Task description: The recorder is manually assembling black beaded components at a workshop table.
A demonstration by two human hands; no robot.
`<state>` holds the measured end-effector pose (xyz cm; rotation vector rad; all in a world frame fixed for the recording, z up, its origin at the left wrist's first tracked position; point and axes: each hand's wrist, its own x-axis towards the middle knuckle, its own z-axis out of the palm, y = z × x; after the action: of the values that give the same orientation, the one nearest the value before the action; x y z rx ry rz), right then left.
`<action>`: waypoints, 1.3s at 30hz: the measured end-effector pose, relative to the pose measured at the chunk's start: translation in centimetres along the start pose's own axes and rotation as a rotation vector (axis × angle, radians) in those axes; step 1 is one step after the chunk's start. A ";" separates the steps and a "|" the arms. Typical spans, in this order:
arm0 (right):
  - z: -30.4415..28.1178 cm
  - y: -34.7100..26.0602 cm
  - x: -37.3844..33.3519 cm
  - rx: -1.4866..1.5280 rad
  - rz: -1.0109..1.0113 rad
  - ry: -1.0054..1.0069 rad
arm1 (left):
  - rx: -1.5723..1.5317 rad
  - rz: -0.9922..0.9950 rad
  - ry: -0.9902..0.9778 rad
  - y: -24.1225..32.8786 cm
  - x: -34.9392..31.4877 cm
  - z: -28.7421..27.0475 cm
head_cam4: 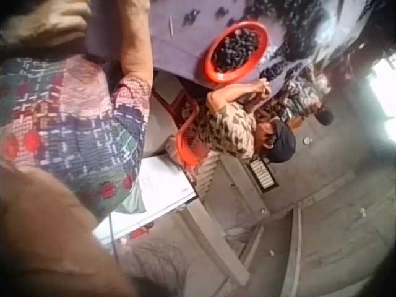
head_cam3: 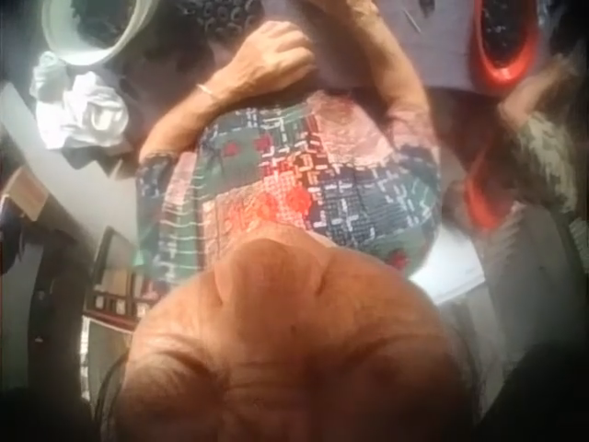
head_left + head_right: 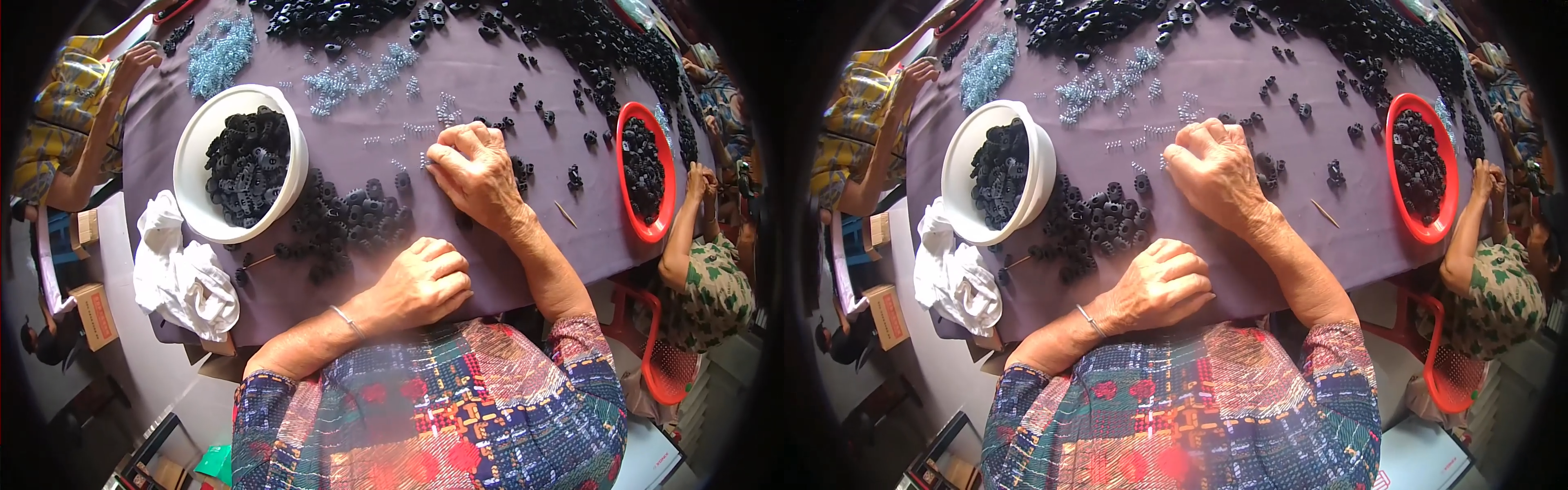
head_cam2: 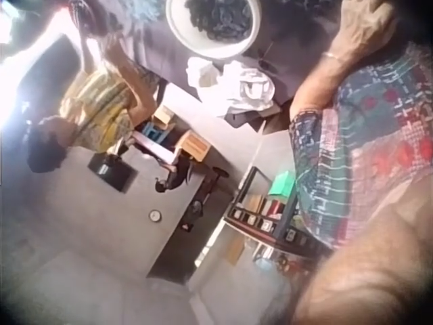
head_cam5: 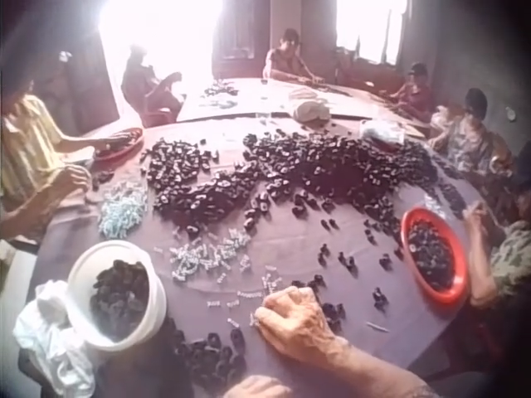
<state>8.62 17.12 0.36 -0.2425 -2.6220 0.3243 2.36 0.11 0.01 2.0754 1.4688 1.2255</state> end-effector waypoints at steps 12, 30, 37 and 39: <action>-1.0 0.3 -0.9 0.045 -0.063 0.045 | 0.029 0.036 0.066 -0.2 -0.2 0.0; -5.7 2.0 -1.5 0.145 0.107 -0.002 | 0.033 0.050 0.004 -0.2 -0.1 0.1; -4.7 1.2 -3.1 -0.005 0.112 -0.114 | 0.027 0.048 0.012 -0.3 0.0 0.1; -4.2 1.2 -3.4 -0.116 0.109 -0.146 | 0.026 0.035 0.004 -0.2 0.1 -0.1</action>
<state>13.78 18.27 2.09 -0.4165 -2.7818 0.2353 2.15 0.25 -0.01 2.1257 1.4635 1.2301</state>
